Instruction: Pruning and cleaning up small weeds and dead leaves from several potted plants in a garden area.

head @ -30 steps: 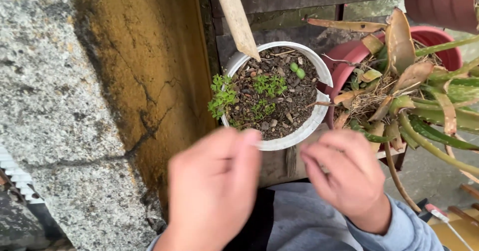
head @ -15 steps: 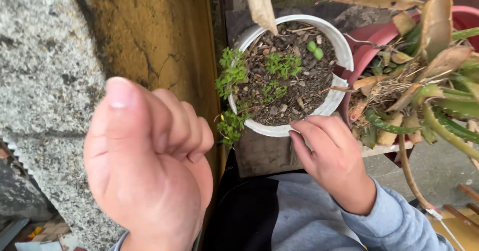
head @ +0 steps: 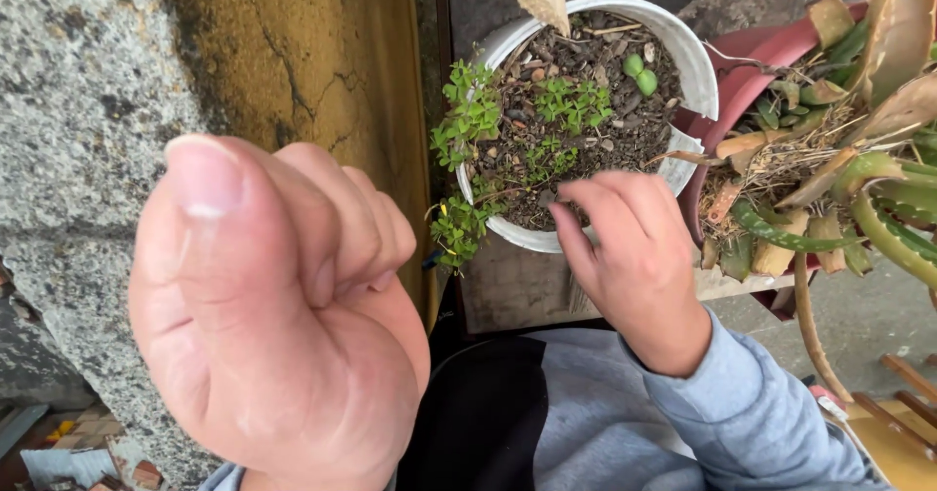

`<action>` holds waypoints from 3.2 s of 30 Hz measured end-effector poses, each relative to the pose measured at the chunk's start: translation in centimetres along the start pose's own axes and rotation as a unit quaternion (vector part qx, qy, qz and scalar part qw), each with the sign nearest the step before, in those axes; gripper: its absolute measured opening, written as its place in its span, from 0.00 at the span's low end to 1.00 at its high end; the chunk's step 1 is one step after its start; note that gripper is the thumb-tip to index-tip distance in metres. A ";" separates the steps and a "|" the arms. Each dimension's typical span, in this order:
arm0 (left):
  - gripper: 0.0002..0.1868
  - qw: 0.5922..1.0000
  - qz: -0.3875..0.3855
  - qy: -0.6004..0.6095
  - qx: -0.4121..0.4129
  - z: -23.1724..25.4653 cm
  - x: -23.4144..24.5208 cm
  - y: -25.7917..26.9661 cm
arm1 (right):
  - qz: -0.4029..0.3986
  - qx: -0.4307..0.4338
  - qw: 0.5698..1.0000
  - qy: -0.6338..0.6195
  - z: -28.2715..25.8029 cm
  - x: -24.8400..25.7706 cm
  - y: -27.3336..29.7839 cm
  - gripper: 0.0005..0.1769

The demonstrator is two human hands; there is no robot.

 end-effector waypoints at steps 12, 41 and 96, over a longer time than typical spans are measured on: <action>0.24 0.999 -0.032 -0.021 0.019 -0.3 -0.2 0.2 | -0.004 -0.004 1.000 0.019 -0.1 -1.0 -1.5 0.14; 0.15 0.953 -0.123 -0.241 0.140 -3.0 -2.4 0.0 | 0.027 -0.121 0.981 -0.146 -0.3 4.3 1.3 0.07; 0.16 0.967 -0.064 -0.027 0.244 -3.7 -2.0 -0.3 | -0.175 0.084 0.970 0.150 1.1 -0.3 -0.9 0.05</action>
Point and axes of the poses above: each hand's wrist, its own y-axis away from the middle knuckle, its own x-axis out of the back of the hand, z = x × y, the point moved 8 cm from there along -y, towards the middle knuckle, and after that the axes turned 1 degree about y, right-handed, at the moved point
